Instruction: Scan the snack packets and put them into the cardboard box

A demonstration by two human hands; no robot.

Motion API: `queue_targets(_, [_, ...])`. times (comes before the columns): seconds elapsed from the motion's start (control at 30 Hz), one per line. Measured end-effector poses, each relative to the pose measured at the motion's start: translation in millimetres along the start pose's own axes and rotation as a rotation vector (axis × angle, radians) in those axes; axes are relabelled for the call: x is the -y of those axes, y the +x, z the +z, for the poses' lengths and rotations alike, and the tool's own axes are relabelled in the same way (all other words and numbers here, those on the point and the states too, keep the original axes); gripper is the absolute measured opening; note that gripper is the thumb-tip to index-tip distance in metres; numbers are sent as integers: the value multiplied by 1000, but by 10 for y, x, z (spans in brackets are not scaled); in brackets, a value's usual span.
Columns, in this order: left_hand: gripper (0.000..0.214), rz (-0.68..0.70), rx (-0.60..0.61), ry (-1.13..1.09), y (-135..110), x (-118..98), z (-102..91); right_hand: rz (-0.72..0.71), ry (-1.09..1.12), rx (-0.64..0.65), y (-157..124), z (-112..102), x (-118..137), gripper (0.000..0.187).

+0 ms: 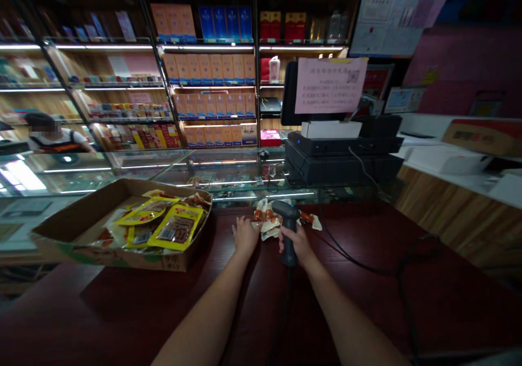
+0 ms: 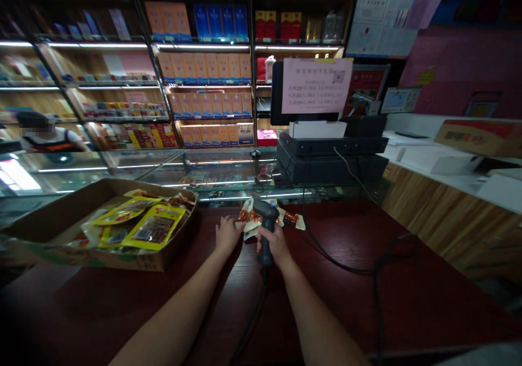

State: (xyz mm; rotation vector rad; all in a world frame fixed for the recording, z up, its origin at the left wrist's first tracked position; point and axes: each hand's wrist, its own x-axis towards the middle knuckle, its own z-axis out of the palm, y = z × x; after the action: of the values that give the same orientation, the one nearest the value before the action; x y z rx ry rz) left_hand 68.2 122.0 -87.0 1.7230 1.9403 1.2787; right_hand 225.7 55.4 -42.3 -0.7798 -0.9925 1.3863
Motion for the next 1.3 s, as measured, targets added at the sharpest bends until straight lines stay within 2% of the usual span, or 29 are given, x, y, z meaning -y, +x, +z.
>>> queue_targets(0.1, [19, -19, 8, -14, -4, 18, -32, 11, -16, 28, 15, 35, -21, 26])
queue_targets(0.27, [10, -74, -2, -222, 49, 51, -139, 41, -18, 64, -16, 101, -32, 30])
queue_targets(0.33, [8, -51, -47, -159, 49, 35, -158, 41, -18, 71, -30, 108, -31, 32])
queue_targets(0.4, [24, -26, -68, -8, 28, 0, -153, 40, -22, 69, -33, 105, -32, 33])
queue_targets(0.5, [40, -20, 9, 187, -11, -49, -126, 51, -30, 59, -26, 92, -45, 36])
queue_targets(0.57, [39, -35, 27, 240, -19, -50, -124, 56, -30, 61, -22, 83, -61, 38])
queue_targets(0.63, [34, -59, -9, 225, -1, -15, -147, 57, -29, 67, -24, 79, -76, 39])
queue_targets(0.7, [28, -79, -44, 90, 38, 48, -191, 53, -28, 76, -29, 79, -83, 39])
queue_targets(0.77, [26, -80, -46, -158, 87, 119, -239, 51, -28, 84, -30, 80, -82, 39])
queue_targets(0.87, [28, -81, -14, -558, 153, 202, -286, 62, -27, 84, -23, 77, -69, 39])
queue_targets(0.97, [32, -114, 20, -823, 191, 230, -295, 65, -36, 75, -17, 66, -44, 39])
queue_targets(1.07, [30, -103, 61, -896, 192, 216, -299, 50, -43, 66, -24, 53, -9, 36])
queue_targets(1.3, [21, 15, 160, -790, 133, 110, -359, 18, -50, 57, -30, 38, 28, 31])
